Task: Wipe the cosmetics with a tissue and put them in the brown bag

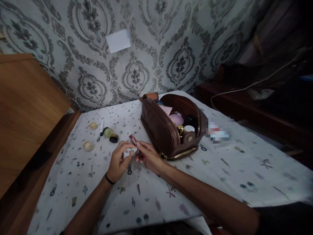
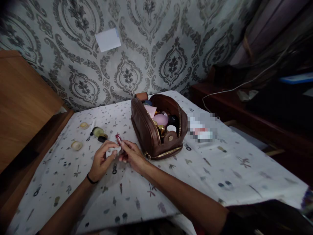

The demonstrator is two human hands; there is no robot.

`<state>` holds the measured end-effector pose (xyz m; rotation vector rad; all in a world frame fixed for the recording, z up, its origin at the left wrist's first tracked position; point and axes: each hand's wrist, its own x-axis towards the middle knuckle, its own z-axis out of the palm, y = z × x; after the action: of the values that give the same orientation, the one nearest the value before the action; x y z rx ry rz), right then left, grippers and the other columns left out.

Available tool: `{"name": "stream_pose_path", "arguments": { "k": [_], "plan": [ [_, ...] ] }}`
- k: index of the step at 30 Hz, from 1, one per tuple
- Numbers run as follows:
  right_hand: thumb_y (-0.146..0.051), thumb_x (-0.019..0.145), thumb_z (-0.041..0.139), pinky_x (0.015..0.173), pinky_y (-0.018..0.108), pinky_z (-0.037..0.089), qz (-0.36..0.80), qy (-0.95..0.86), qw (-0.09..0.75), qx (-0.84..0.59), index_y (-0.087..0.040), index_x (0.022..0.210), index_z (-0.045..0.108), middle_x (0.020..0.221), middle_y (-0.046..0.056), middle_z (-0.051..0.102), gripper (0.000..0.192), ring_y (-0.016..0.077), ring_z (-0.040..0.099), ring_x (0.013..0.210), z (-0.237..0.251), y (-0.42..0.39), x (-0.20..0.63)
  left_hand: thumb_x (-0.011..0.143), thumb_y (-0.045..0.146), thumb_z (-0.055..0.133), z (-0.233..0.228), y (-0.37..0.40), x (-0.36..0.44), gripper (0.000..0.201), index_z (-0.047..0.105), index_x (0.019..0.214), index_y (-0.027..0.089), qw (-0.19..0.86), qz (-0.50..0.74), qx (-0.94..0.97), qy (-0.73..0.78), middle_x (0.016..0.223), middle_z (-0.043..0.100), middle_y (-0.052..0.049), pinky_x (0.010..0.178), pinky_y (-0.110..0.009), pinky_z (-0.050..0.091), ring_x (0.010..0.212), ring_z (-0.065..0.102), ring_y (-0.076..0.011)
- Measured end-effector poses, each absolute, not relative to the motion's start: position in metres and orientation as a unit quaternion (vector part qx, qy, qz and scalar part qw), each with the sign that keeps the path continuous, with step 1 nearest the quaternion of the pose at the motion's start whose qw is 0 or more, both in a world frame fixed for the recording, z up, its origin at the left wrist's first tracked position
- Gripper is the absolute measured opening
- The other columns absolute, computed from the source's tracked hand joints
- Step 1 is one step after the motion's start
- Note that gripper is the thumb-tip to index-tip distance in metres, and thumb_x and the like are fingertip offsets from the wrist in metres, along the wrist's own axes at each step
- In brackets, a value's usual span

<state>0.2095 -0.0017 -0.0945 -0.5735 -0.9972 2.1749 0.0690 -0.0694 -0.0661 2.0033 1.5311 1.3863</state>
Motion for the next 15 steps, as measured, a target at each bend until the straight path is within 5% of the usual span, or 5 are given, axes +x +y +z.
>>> {"name": "stream_pose_path", "arguments": {
  "k": [4,15],
  "plan": [
    [-0.063,0.068,0.080,0.038,0.018,0.025,0.828,-0.402,0.323,-0.222,-0.018,0.091,0.064,0.071,-0.004,0.060,0.053,0.0073,0.057,0.046,-0.095,-0.002,0.210,0.094,0.030,0.057,-0.068,-0.066,0.060,0.015,0.067,0.099,0.021,0.089,0.525,0.620,0.576,0.094,0.066,-0.005,0.084,-0.033,0.049,0.092,0.062,-0.0205],
    [-0.060,0.075,0.076,0.038,0.019,0.021,0.808,-0.438,0.318,-0.232,-0.021,0.107,0.066,0.070,-0.007,0.059,0.052,0.0029,0.044,0.040,-0.094,-0.005,0.210,0.095,0.031,0.058,-0.074,-0.064,0.060,0.015,0.067,0.101,0.021,0.081,0.522,0.617,0.583,0.099,0.066,-0.004,0.089,-0.032,0.048,0.097,0.062,-0.0205]
  ]
}}
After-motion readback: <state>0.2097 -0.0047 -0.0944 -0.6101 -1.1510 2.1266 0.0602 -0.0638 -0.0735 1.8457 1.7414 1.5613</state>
